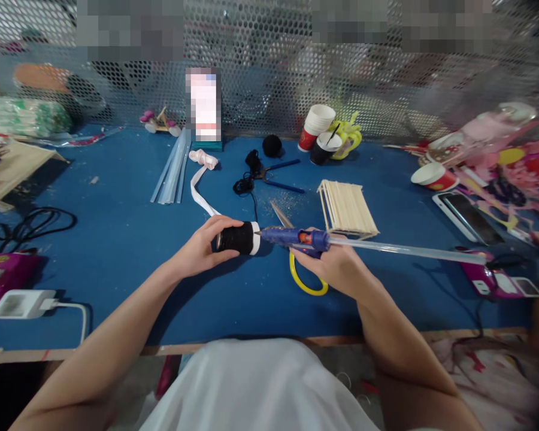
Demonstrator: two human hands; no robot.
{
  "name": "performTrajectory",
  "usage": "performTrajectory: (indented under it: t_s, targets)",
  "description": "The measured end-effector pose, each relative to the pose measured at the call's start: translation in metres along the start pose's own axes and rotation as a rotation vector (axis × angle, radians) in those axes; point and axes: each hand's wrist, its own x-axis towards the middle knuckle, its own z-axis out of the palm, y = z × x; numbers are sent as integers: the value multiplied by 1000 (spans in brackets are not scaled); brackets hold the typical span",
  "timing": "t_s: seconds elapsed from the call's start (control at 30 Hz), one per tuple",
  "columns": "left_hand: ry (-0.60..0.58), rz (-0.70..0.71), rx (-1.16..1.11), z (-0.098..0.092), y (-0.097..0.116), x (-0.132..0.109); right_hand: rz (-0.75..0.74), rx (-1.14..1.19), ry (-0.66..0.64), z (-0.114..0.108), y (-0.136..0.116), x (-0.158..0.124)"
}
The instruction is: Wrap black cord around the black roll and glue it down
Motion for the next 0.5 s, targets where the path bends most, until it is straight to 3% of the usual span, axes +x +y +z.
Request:
performTrajectory:
  t_s: [0.13,0.5]
  targets:
    - [-3,6,21,0,0,0,-4,52,-48,-5,-2,-1]
    - [0,28,20,-1,-1,0,42,98,21,1,-1,-2]
